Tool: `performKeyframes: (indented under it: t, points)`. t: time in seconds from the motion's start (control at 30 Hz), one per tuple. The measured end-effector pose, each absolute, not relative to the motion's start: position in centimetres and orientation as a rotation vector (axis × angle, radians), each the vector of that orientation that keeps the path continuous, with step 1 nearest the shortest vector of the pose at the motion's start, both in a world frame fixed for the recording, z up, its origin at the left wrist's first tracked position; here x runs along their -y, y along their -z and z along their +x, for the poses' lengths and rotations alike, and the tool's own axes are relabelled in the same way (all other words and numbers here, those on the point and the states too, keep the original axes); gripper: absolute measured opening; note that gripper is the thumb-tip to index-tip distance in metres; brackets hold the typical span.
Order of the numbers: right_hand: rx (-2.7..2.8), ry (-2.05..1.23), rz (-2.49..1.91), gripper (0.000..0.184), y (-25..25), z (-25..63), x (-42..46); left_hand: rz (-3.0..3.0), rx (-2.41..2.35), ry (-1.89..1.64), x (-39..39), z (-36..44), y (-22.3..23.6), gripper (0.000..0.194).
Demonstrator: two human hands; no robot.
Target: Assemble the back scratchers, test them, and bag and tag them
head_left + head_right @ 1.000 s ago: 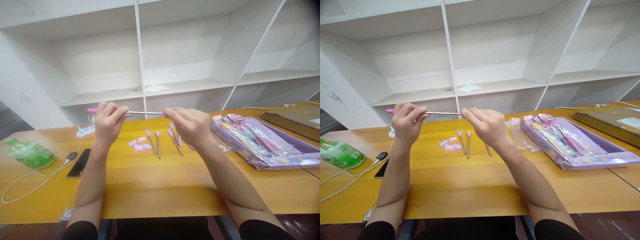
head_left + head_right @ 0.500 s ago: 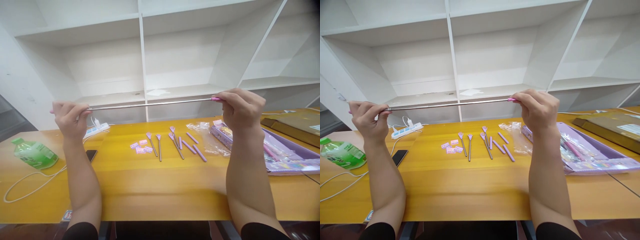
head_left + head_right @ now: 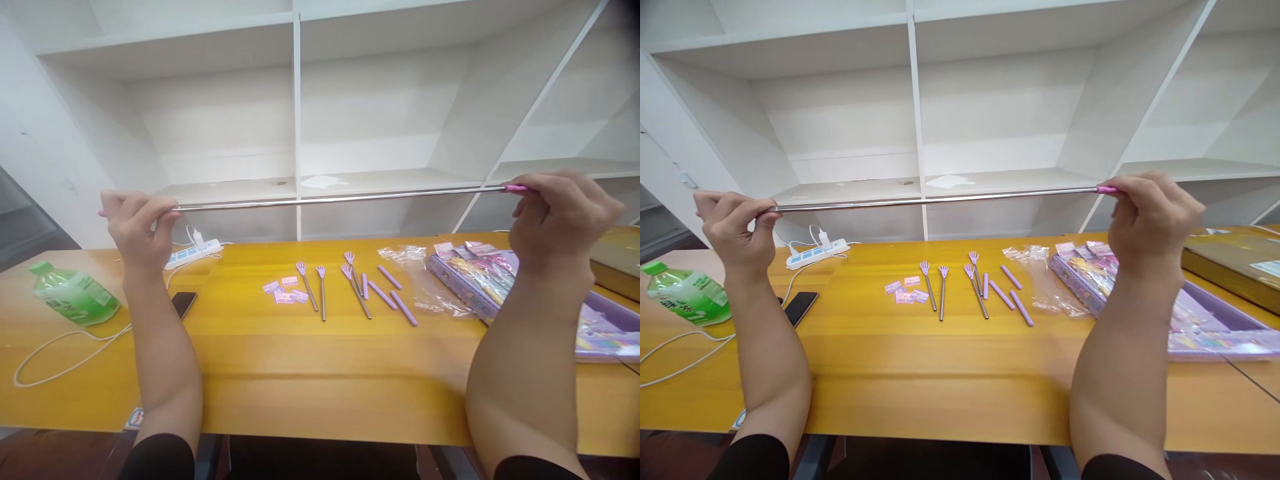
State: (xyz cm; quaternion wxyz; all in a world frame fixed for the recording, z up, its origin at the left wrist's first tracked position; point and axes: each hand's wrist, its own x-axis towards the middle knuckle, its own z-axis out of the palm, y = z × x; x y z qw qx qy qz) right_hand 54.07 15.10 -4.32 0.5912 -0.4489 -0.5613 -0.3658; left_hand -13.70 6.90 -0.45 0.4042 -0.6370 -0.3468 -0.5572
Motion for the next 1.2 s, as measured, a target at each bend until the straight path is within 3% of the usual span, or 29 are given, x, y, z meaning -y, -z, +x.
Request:
performKeyframes:
  t: [0.23,0.43,0.6,0.9,1.2]
  points:
    - [1.374,0.781,-0.982,0.015,4.6,53.0,-15.1,-1.588,0.835,1.394,-7.9,-14.6,0.4,0.068]
    - [1.301,0.562,-1.034,0.021,4.9,52.9,-14.8,-1.651,0.903,1.402,-7.0,-12.9,0.3,0.052]
    - [1.242,0.638,-0.985,0.017,4.0,53.5,-15.2,-1.634,0.883,1.401,-5.8,-11.1,0.0,0.043]
    - [1.337,0.689,-0.928,0.01,3.7,51.4,-13.2,-1.608,1.058,1.402,-4.9,-9.8,0.1,0.043]
    - [1.425,0.741,-0.891,0.025,4.4,52.3,-14.2,-1.701,1.032,1.472,-6.8,-10.8,0.5,0.038]
